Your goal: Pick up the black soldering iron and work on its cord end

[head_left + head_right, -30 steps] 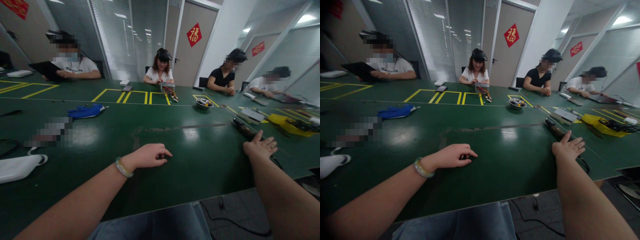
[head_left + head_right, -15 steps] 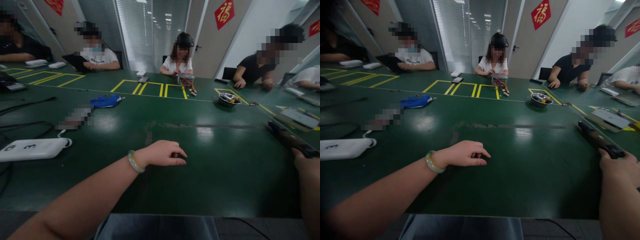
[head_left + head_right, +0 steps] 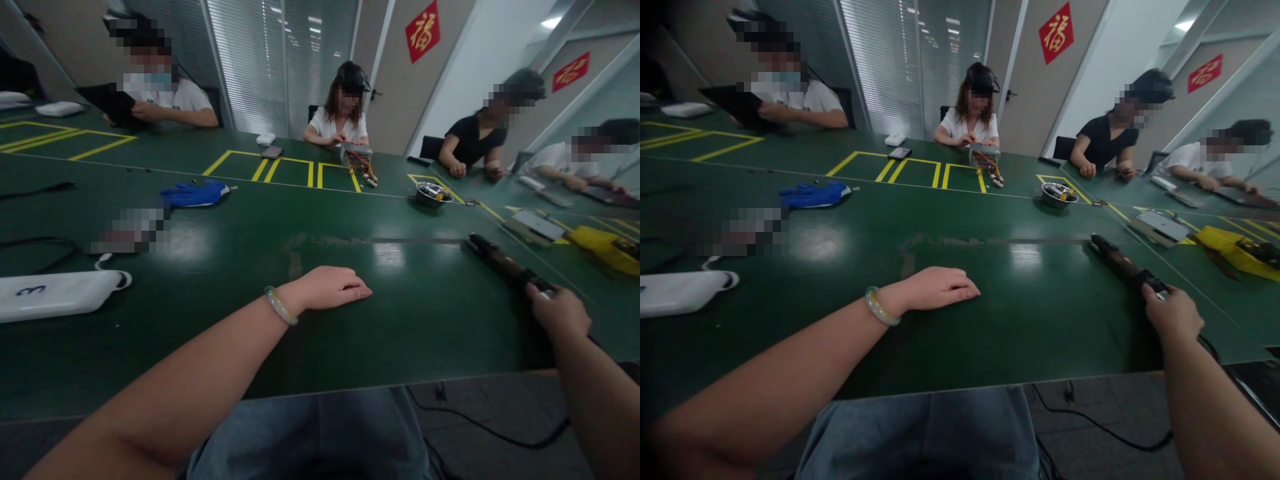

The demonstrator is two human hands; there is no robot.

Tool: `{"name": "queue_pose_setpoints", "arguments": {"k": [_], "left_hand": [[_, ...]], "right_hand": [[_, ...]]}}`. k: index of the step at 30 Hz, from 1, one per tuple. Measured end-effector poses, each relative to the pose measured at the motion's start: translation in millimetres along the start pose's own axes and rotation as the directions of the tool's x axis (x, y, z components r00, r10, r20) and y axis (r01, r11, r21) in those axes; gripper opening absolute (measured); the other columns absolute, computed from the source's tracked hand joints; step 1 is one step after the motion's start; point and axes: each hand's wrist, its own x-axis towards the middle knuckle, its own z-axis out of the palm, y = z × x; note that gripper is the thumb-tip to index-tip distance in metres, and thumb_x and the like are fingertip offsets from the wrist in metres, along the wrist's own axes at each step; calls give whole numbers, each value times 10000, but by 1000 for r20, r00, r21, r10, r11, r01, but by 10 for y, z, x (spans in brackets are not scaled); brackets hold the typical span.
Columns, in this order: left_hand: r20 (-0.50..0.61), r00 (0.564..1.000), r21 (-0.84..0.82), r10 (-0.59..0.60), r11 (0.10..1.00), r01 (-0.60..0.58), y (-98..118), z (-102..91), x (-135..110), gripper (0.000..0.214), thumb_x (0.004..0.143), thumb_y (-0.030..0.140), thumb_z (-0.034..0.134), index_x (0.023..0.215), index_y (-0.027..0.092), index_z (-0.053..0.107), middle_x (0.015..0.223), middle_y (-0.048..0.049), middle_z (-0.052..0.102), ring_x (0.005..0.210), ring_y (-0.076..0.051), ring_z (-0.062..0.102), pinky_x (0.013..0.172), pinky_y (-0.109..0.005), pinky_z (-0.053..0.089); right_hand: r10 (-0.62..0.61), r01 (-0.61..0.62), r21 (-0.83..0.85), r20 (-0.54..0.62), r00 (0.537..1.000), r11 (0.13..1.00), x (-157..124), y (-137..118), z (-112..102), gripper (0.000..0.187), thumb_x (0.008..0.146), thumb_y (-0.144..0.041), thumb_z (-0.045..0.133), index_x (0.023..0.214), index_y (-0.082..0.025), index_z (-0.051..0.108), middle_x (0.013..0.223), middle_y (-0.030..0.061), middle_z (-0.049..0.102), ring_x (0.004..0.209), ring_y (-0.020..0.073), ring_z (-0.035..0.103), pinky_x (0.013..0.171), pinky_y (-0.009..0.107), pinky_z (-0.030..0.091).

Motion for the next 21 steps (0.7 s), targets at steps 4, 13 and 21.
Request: {"name": "queue_pose_setpoints", "arguments": {"k": [4,13,21], "left_hand": [[-34,998,32,43,999,-42,2,17,21,460,990,536,334,1111,272,690,981,-17,673,900,-157,618,729,-261,441],[-434,895,224,106,974,-7,96,-48,8,335,964,356,470,1258,255,593,1257,-52,602,1226,-217,509,1067,-425,385],[-623,769,281,-143,877,390,-227,-112,-63,467,957,228,374,1417,151,414,1415,-107,483,1351,-242,395,1158,-449,293]], "right_hand": [[-109,98,81,148,983,992,-290,-332,-115,542,856,-416,638,1330,-161,573,1086,249,616,1098,350,551,812,468,358],[-747,617,476,142,649,627,-1553,-2407,-88,395,895,-337,592,1270,-218,554,1206,87,606,1129,255,551,980,419,401],[-962,711,684,-47,269,166,-2574,-3487,-192,774,854,-358,652,1508,-218,263,1449,128,378,1340,252,345,1080,463,297]]}}
